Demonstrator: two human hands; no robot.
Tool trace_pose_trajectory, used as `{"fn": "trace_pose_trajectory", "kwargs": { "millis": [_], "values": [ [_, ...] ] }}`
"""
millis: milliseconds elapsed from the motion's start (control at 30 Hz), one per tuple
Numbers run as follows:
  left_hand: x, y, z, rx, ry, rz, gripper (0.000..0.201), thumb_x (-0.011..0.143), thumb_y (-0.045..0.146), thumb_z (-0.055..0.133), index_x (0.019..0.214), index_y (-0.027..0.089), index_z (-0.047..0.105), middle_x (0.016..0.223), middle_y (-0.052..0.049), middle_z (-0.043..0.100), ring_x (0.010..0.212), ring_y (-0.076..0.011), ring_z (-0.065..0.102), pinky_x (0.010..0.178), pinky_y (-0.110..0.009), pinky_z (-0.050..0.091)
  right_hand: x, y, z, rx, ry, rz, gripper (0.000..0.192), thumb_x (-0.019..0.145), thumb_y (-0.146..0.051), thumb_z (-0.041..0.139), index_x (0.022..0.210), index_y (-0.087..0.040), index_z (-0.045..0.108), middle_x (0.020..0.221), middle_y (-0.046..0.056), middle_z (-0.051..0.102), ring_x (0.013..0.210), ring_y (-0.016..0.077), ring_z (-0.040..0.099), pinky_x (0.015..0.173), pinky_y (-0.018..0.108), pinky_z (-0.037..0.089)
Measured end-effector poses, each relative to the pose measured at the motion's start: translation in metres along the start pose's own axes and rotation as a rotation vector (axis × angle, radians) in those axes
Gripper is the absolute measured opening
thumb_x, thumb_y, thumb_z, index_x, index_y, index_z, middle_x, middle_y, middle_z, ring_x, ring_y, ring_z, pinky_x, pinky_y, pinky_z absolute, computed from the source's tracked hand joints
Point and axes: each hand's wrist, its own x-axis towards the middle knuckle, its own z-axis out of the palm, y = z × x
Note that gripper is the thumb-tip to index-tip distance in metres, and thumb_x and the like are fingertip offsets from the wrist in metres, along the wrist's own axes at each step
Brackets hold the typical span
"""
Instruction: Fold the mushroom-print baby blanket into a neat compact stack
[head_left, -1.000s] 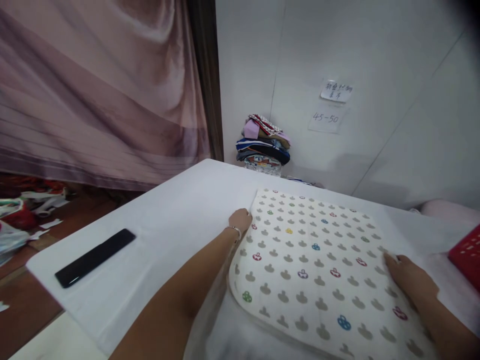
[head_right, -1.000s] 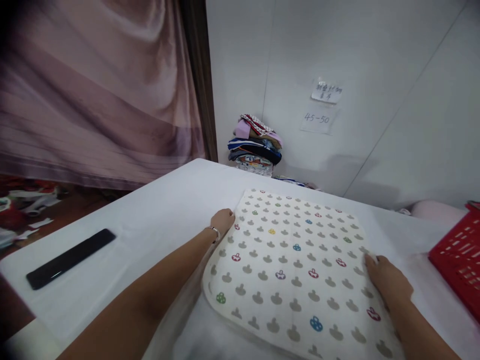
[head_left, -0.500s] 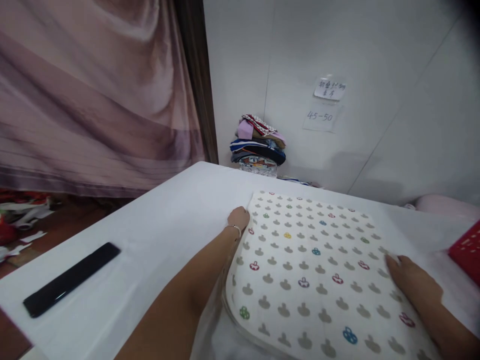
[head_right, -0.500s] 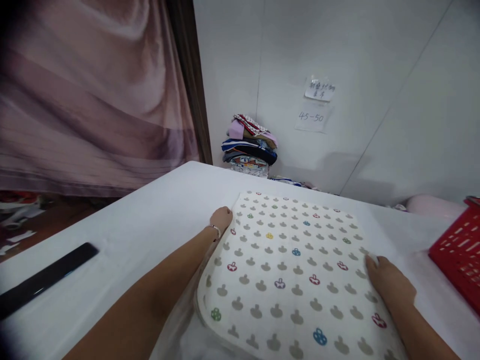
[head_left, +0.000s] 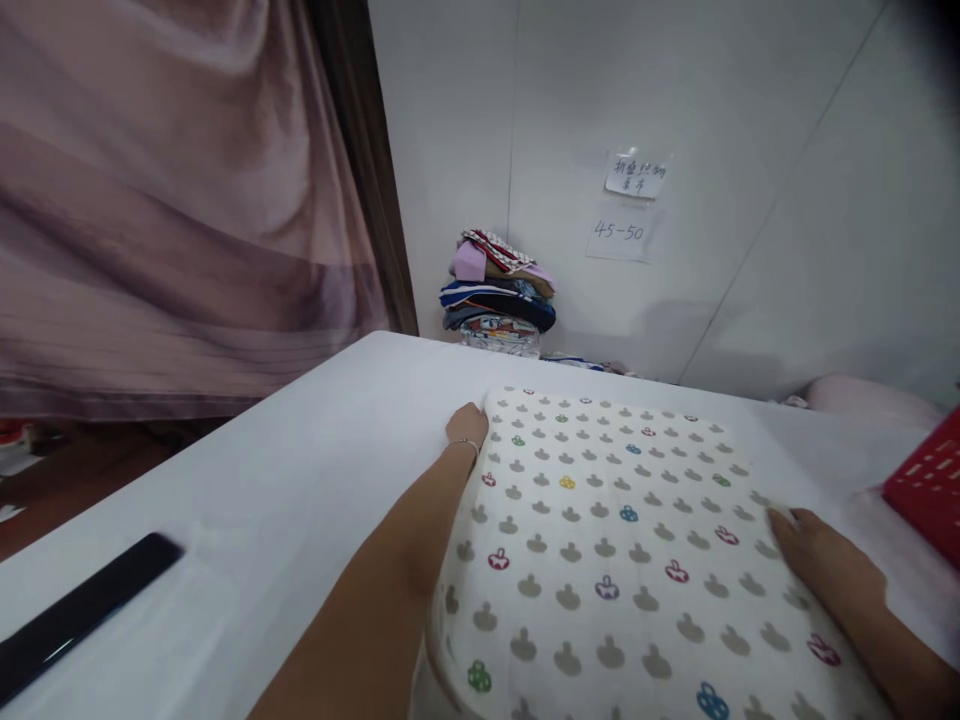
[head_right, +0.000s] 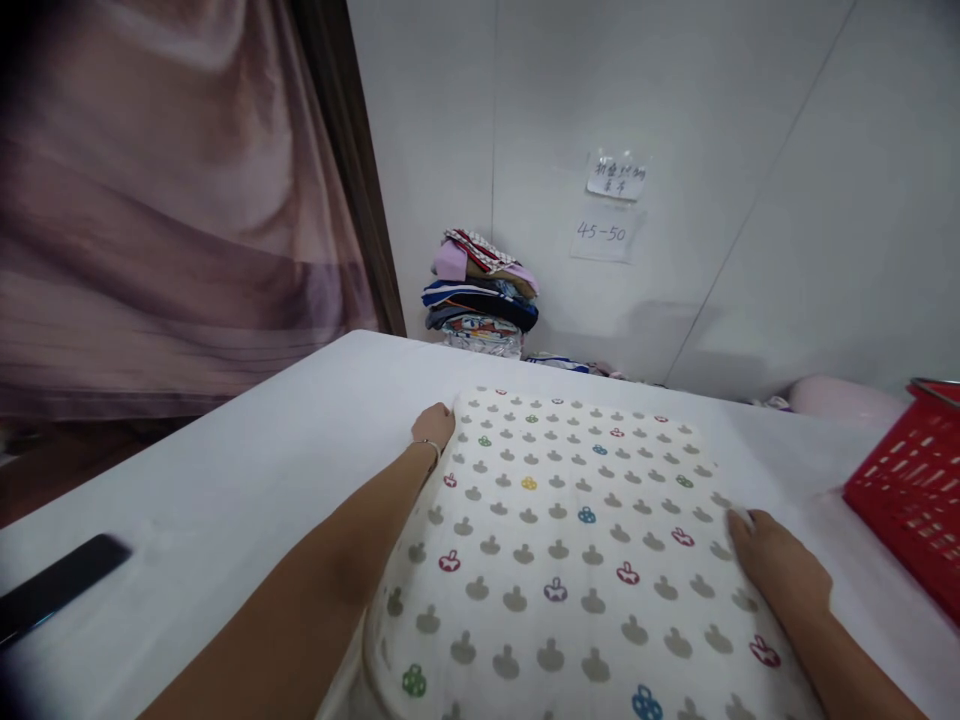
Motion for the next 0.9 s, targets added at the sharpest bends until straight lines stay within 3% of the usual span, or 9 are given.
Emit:
{"fn": "trace_pose_trajectory", "kwargs": {
  "millis": [133, 233, 533, 700, 900],
  "values": [
    [0.008, -0.001, 0.001, -0.008, -0.02, 0.01, 0.027, 0.084, 0.04, 0.045, 0.091, 0.02, 0.062, 0.1, -0.013, 0.067, 0.094, -0.0246, 0.062, 0.074, -0.032, 0.045, 0.011, 0.004, -0.004, 0.051, -0.027, 0.01, 0.057, 0.082, -0.058, 0.025, 0.117, -0.023, 0.056, 0.119, 0.021, 0.06, 0.107, 0.0332, 0.058, 0.084, 0.044, 0.044],
    [0.016, 0.001, 0.001, -0.018, -0.044, 0.019, 0.029, 0.083, 0.042, 0.046, 0.09, 0.019, 0.064, 0.102, -0.012, 0.067, 0.094, -0.0243, 0.062, 0.074, -0.031, 0.045, 0.03, -0.002, -0.008, 0.082, -0.024, -0.035, 0.058, 0.083, -0.059, 0.026, 0.111, -0.021, 0.059, 0.116, 0.02, 0.061, 0.106, 0.0333, 0.058, 0.083, 0.044, 0.046],
    [0.038, 0.019, 0.005, -0.038, -0.032, 0.026, 0.029, 0.086, 0.035, 0.045, 0.099, 0.02, 0.066, 0.108, -0.01, 0.067, 0.098, -0.0215, 0.062, 0.078, -0.028, 0.045, 0.078, -0.066, -0.019, 0.091, 0.031, 0.011, 0.048, 0.088, -0.049, 0.028, 0.101, -0.016, 0.06, 0.11, 0.019, 0.063, 0.102, 0.0332, 0.059, 0.078, 0.042, 0.05],
    [0.045, 0.021, 0.01, -0.01, 0.019, -0.034, 0.034, 0.087, 0.037, 0.042, 0.1, 0.017, 0.065, 0.109, -0.015, 0.065, 0.1, -0.0268, 0.061, 0.077, -0.034, 0.046, 0.087, -0.065, -0.013, 0.078, 0.076, 0.095, 0.048, 0.09, -0.045, 0.027, 0.106, -0.014, 0.06, 0.115, 0.02, 0.061, 0.107, 0.0337, 0.057, 0.081, 0.042, 0.048],
    [0.056, 0.024, 0.009, -0.016, -0.009, -0.004, 0.032, 0.085, 0.038, 0.047, 0.102, 0.019, 0.066, 0.113, -0.013, 0.065, 0.102, -0.0246, 0.06, 0.08, -0.031, 0.045, 0.105, -0.061, -0.012, 0.064, 0.077, 0.029, 0.056, 0.087, -0.056, 0.027, 0.103, -0.015, 0.062, 0.105, 0.021, 0.064, 0.097, 0.0339, 0.061, 0.072, 0.041, 0.048]
  ]
}}
